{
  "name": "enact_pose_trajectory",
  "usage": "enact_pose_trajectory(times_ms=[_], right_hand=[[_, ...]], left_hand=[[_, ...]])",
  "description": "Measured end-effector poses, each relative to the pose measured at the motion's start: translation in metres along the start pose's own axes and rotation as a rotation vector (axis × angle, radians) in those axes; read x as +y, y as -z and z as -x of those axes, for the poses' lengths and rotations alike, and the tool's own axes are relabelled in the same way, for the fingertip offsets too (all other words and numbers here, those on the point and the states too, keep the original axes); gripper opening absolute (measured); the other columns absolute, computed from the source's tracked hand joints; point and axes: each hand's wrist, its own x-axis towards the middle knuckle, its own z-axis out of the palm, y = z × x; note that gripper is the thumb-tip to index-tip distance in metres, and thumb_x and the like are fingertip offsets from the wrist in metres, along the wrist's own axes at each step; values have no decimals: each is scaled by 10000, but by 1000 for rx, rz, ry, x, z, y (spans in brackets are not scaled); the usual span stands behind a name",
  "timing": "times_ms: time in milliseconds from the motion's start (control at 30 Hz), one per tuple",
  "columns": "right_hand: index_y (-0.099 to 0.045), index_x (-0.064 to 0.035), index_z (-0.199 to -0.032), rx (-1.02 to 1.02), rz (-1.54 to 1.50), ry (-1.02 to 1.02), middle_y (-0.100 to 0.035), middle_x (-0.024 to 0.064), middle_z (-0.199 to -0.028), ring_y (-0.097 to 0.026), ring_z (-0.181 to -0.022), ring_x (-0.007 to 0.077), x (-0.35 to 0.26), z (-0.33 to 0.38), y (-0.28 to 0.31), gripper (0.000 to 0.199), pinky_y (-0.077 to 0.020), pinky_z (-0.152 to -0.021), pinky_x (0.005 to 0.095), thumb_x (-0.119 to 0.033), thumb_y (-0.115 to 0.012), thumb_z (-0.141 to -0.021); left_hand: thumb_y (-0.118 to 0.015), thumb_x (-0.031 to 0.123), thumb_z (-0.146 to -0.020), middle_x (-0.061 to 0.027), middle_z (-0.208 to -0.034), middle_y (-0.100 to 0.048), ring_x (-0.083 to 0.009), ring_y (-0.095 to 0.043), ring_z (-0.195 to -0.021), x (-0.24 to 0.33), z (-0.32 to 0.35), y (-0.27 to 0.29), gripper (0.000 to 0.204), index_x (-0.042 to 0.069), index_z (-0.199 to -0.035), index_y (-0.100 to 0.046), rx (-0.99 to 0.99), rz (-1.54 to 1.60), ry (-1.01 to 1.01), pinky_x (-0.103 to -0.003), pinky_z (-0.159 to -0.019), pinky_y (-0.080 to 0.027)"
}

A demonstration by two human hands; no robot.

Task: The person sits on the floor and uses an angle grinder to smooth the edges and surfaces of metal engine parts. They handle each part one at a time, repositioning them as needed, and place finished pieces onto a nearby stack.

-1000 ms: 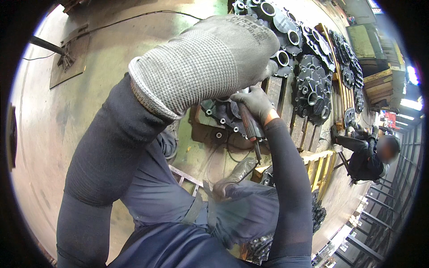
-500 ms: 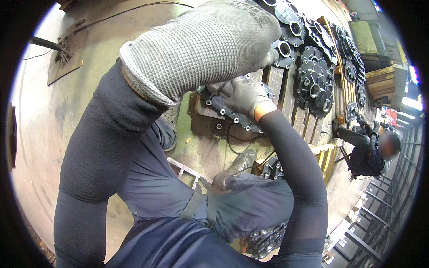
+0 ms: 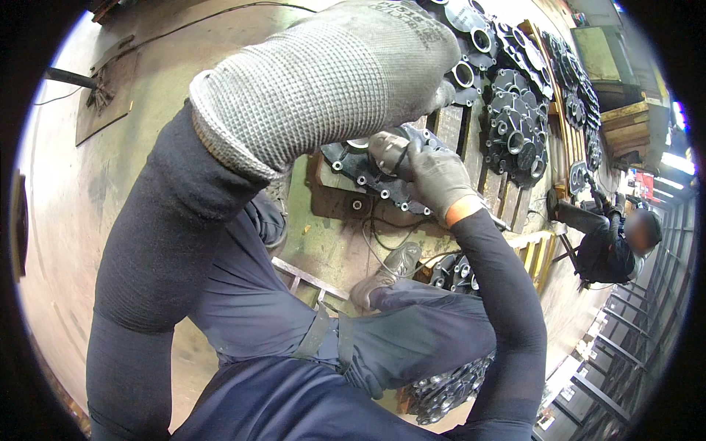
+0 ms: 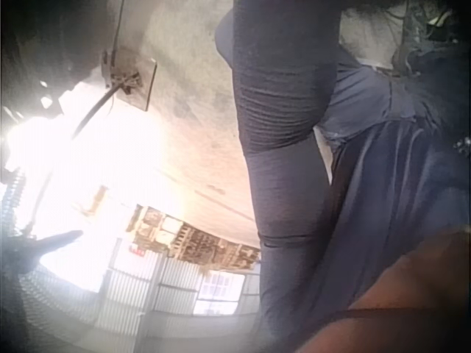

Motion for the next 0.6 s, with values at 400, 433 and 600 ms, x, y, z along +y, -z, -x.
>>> enact_pose_trajectory(times_ms=[400, 433, 600], right_hand=[[-668, 57, -1147, 151, -1465, -527, -742, 119, -1011, -680, -860, 159, -83, 54, -81, 493, -562, -806, 329, -273, -851, -829], [-667, 61, -1137, 185, -1544, -544, -739, 113, -1003, -675, -847, 155, -92, 54, -91, 474, -561, -794, 329, -262, -846, -839], [-658, 39, -1161, 267, -1669, -661, -726, 88, -972, -674, -815, 139, -114, 47, -101, 422, -555, -719, 305, -242, -816, -890]], left_hand=[[-691, 40, -830, -174, -878, -741, -309, -756, -816, 3, 5, -7, 148, 7, -956, -761, 121, 25, -40, -388, -731, -613], [-684, 42, -835, -176, -878, -741, -311, -756, -819, 5, 4, -7, 145, 6, -954, -759, 112, 10, -47, -390, -733, -613], [-658, 53, -852, -185, -878, -739, -319, -755, -829, 4, 1, -16, 138, 3, -939, -751, 87, -40, -62, -397, -744, -613]])
